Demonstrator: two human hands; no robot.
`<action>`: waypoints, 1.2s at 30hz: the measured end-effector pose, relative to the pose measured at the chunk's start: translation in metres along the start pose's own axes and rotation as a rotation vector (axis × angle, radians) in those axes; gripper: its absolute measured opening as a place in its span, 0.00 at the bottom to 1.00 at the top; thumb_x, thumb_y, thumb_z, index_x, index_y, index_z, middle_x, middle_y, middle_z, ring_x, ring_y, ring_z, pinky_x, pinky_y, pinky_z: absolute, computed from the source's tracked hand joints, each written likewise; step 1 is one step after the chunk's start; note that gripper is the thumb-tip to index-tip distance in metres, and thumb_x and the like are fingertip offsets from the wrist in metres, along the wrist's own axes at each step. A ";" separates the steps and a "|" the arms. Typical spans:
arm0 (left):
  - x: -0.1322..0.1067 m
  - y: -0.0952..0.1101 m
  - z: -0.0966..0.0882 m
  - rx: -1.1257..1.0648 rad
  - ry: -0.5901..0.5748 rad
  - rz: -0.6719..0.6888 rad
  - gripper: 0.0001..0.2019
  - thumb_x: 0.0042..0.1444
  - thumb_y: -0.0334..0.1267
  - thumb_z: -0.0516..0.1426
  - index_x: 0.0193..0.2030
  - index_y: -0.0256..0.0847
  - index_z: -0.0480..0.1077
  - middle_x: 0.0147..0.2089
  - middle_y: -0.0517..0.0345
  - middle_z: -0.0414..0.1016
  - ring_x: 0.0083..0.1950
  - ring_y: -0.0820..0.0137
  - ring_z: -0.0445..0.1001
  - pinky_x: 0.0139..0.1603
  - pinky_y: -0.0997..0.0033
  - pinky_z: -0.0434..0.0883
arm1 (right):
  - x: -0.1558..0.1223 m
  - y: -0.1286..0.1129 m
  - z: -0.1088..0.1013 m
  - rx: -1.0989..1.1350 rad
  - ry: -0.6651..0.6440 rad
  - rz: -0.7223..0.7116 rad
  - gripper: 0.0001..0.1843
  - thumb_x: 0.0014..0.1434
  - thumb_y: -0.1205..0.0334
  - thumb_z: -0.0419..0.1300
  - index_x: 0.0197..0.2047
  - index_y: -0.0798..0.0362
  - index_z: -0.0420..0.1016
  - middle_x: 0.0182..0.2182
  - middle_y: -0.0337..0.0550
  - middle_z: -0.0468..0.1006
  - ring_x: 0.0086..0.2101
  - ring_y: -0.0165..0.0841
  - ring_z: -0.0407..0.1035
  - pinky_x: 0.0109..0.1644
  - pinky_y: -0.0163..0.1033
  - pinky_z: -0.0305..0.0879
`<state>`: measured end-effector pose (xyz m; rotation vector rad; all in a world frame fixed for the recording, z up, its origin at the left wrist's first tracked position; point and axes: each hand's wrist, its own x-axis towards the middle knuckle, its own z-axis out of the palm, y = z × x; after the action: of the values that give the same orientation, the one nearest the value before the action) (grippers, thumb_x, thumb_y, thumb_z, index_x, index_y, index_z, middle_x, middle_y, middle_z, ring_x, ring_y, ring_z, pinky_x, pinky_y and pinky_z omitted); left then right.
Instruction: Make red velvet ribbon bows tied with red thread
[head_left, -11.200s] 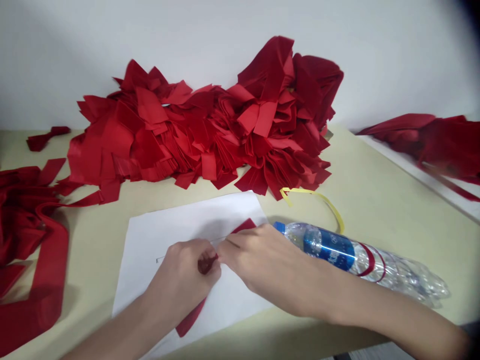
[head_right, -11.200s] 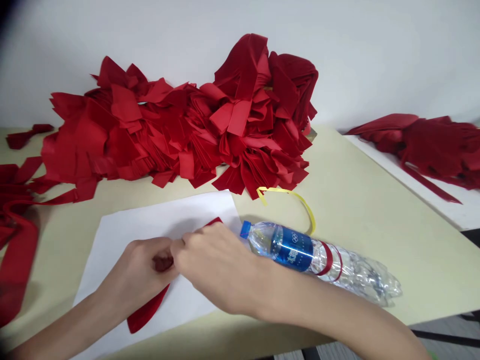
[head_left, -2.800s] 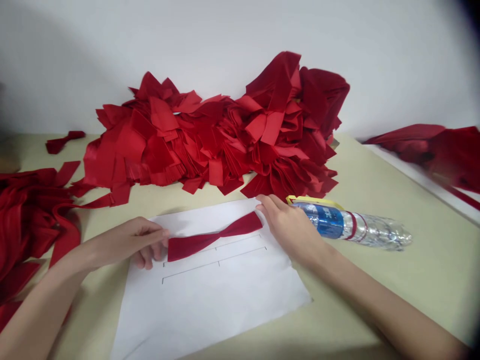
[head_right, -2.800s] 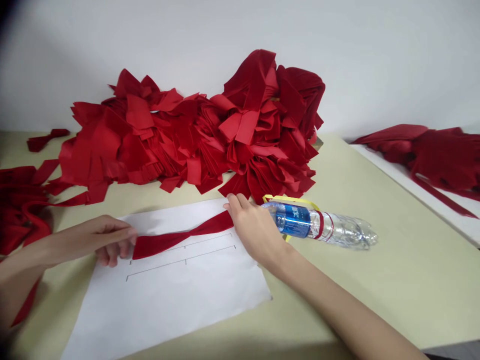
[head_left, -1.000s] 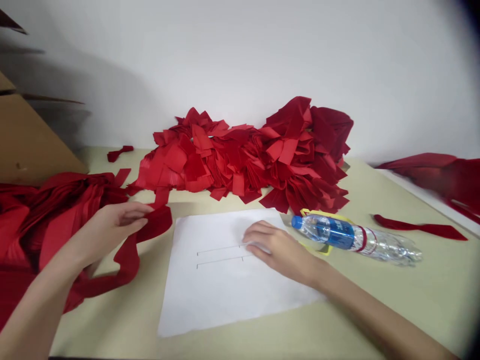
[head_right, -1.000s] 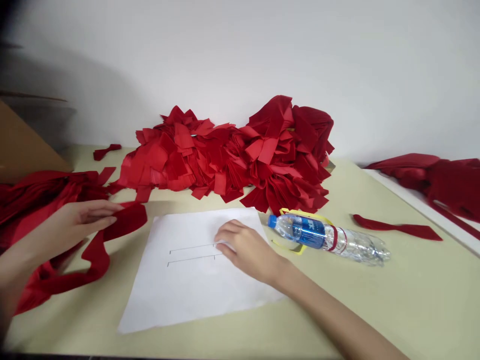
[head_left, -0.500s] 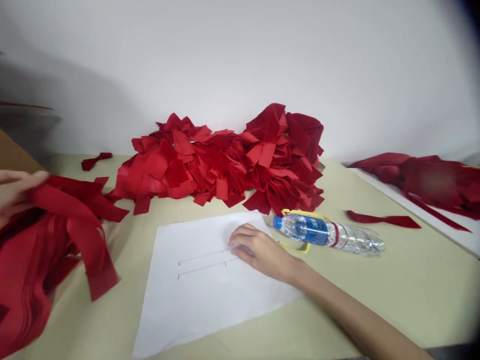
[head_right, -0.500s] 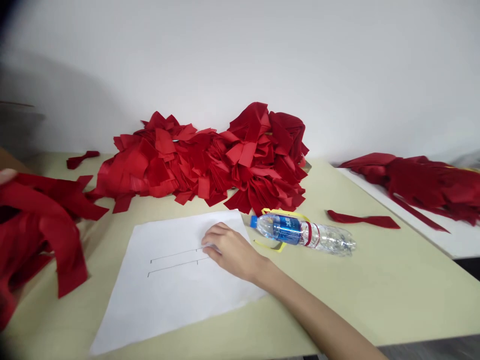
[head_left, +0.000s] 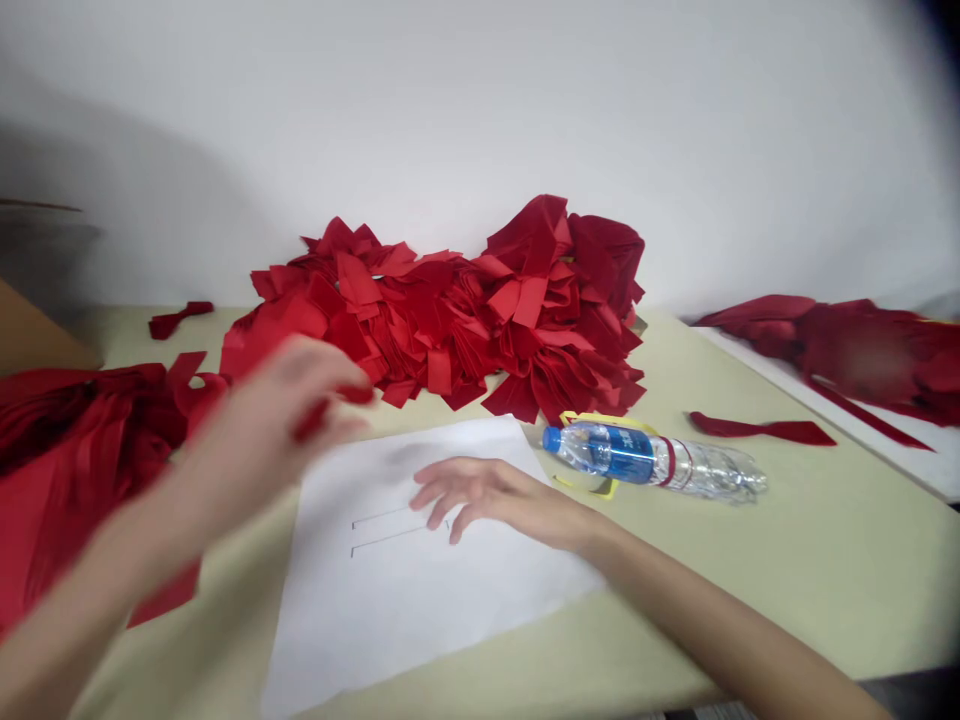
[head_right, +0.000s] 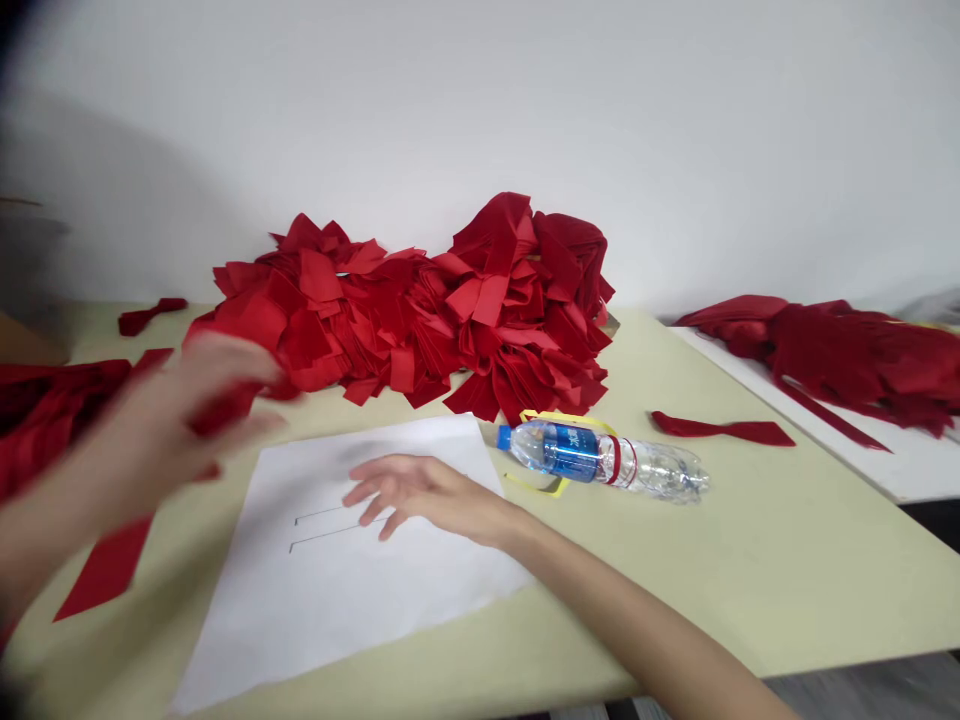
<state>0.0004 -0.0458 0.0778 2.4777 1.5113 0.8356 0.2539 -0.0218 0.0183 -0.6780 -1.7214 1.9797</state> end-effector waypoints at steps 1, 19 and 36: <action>0.006 0.013 0.016 0.022 -0.102 0.085 0.09 0.61 0.40 0.49 0.45 0.46 0.67 0.50 0.59 0.65 0.33 0.75 0.70 0.32 0.73 0.71 | 0.001 -0.001 0.001 0.156 -0.021 -0.005 0.32 0.53 0.39 0.55 0.52 0.54 0.67 0.45 0.50 0.71 0.40 0.34 0.69 0.40 0.40 0.67; 0.009 -0.012 0.050 -0.548 -0.536 -0.365 0.11 0.50 0.44 0.59 0.26 0.40 0.64 0.24 0.65 0.64 0.25 0.74 0.63 0.25 0.75 0.60 | -0.019 -0.024 -0.040 0.193 0.713 -0.254 0.10 0.58 0.55 0.57 0.34 0.54 0.71 0.31 0.40 0.72 0.39 0.31 0.70 0.46 0.38 0.67; 0.003 -0.061 0.068 -0.755 -0.712 -0.471 0.09 0.53 0.43 0.56 0.29 0.40 0.66 0.26 0.61 0.71 0.30 0.68 0.72 0.28 0.73 0.64 | -0.047 0.006 -0.137 -1.233 1.043 -0.114 0.17 0.57 0.51 0.54 0.30 0.55 0.75 0.26 0.45 0.77 0.27 0.35 0.70 0.33 0.38 0.61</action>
<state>-0.0121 -0.0013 -0.0014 1.5222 1.1337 0.2846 0.3753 0.0562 0.0010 -1.5314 -1.9115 0.0661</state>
